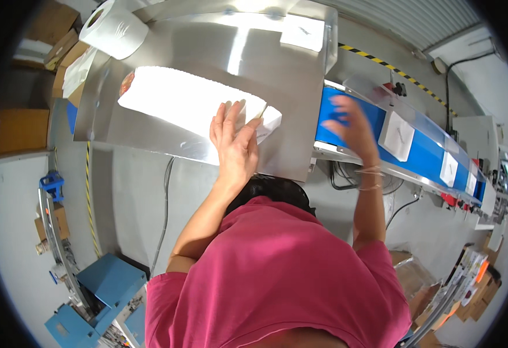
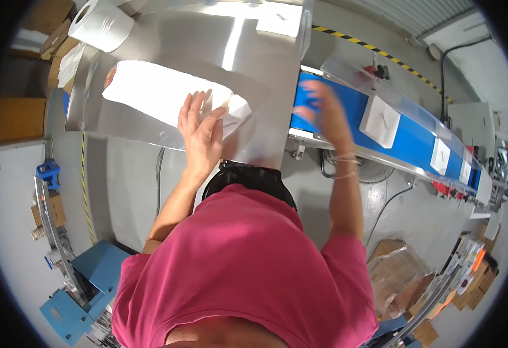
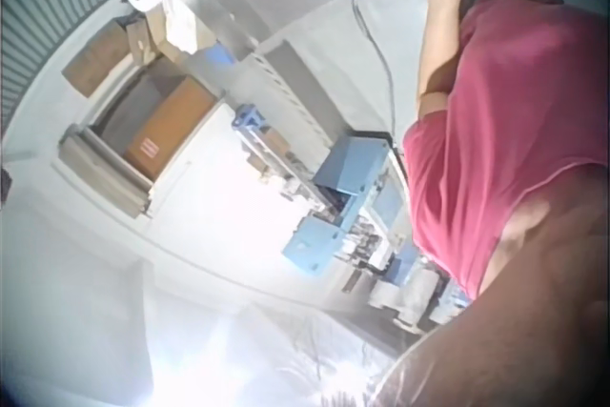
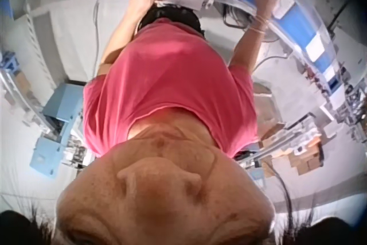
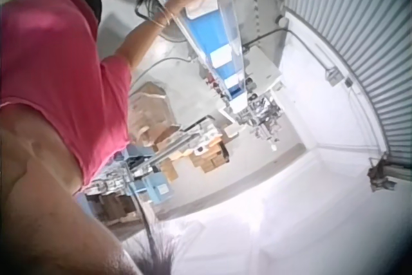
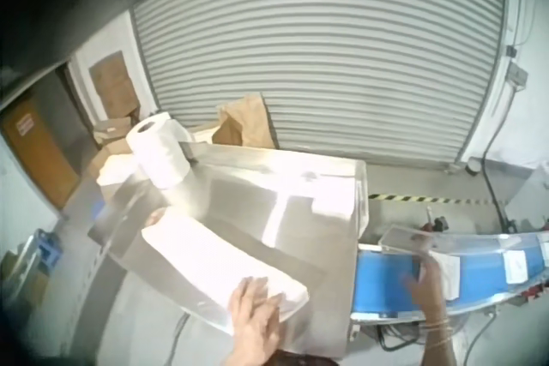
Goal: Manually organizing and stacking small paper products from a conveyor belt onto a secondary processing line.
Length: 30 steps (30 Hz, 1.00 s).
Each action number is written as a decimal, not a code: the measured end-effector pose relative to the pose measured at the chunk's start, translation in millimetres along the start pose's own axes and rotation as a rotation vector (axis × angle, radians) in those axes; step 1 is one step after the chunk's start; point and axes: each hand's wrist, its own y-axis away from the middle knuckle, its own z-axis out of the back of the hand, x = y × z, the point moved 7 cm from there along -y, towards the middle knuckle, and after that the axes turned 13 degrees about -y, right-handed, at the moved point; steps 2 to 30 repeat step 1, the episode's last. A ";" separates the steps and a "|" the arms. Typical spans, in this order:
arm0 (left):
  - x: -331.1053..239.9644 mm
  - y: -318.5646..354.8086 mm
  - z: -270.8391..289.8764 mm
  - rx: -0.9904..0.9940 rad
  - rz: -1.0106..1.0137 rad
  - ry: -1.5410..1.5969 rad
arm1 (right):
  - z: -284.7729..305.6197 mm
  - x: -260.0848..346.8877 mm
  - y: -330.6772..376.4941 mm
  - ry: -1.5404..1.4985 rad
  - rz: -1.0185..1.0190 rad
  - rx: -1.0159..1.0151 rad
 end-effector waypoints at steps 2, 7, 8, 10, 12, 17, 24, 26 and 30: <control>-0.4 0.2 -1.4 0.024 -0.004 -0.001 | -40.9 25.9 -14.3 -0.013 -0.099 0.204; -0.4 0.2 -1.4 0.024 -0.004 -0.001 | -40.9 25.9 -14.3 -0.013 -0.099 0.204; -0.4 0.2 -1.4 0.024 -0.004 -0.001 | -40.9 25.9 -14.3 -0.013 -0.099 0.204; -0.4 0.2 -1.4 0.024 -0.004 -0.001 | -40.9 25.9 -14.3 -0.013 -0.099 0.204; -0.4 0.2 -1.4 0.024 -0.004 -0.001 | -40.9 25.9 -14.3 -0.013 -0.099 0.204; -0.4 0.2 -1.4 0.024 -0.004 -0.001 | -40.9 25.9 -14.3 -0.013 -0.099 0.204; -0.4 0.2 -1.4 0.024 -0.004 -0.001 | -40.9 25.9 -14.3 -0.013 -0.099 0.204; -0.4 0.2 -1.4 0.024 -0.004 -0.001 | -40.9 25.9 -14.3 -0.013 -0.099 0.204; -0.4 0.2 -1.4 0.024 -0.004 -0.001 | -40.9 25.9 -14.3 -0.013 -0.099 0.204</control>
